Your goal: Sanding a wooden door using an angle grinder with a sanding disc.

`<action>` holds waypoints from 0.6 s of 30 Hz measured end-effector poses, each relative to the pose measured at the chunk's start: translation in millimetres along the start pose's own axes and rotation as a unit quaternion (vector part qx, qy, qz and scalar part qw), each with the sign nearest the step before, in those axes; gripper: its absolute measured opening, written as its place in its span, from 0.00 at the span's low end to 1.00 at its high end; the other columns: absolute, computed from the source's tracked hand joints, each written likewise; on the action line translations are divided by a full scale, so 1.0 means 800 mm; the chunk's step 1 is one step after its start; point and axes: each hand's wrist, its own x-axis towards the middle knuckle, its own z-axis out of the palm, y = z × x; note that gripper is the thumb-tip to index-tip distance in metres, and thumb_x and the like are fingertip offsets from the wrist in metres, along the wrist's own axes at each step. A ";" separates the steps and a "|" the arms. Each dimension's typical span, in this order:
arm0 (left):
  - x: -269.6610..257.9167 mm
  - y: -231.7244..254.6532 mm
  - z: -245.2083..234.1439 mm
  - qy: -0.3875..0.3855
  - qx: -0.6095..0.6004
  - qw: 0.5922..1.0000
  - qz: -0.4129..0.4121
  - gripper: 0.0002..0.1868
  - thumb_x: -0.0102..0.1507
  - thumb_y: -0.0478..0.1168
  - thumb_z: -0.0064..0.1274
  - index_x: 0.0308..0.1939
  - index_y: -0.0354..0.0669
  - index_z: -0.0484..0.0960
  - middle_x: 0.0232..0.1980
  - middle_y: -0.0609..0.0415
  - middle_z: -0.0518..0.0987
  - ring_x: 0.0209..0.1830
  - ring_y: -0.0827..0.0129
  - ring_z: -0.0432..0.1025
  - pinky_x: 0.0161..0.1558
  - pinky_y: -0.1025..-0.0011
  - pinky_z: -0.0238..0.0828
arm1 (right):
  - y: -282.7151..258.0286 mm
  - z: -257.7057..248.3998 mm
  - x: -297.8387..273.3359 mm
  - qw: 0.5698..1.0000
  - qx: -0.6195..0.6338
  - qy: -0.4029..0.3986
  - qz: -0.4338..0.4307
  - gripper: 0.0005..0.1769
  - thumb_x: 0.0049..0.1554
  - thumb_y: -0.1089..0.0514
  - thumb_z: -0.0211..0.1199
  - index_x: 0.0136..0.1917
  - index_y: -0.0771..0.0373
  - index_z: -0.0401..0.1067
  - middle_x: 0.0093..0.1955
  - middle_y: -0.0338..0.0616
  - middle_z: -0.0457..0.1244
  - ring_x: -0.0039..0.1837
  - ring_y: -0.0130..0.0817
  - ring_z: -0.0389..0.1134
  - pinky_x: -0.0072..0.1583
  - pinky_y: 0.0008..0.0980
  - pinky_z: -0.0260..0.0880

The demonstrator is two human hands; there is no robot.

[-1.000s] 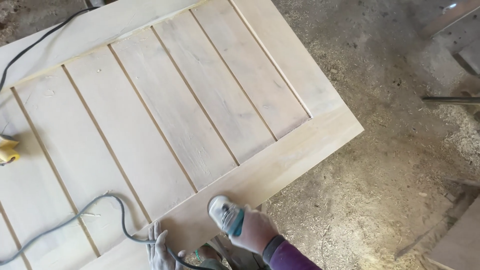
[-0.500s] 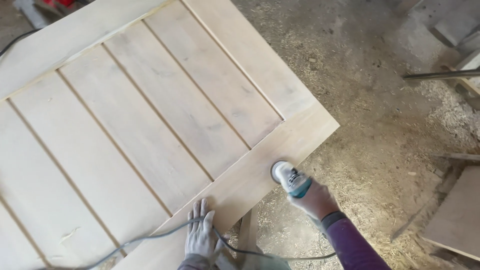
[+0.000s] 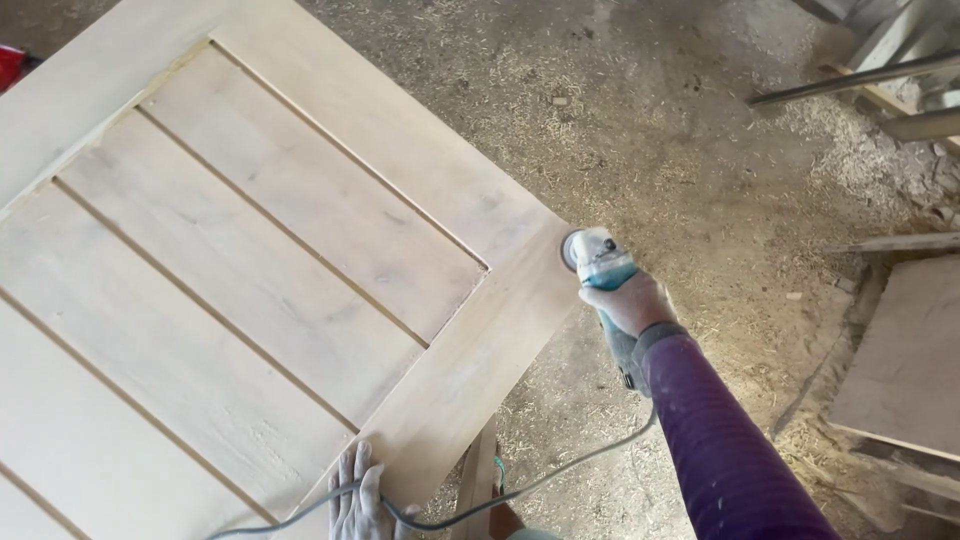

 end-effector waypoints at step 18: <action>-0.008 -0.011 0.008 0.046 0.001 0.999 -0.009 0.44 0.62 0.74 0.32 0.57 0.35 0.69 0.71 0.36 0.66 0.74 0.37 0.57 0.74 0.43 0.46 | 0.010 0.067 -0.079 0.996 -0.012 -0.067 -0.063 0.19 0.51 0.50 0.66 0.53 0.60 0.73 0.40 0.40 0.71 0.37 0.29 0.71 0.43 0.34 0.79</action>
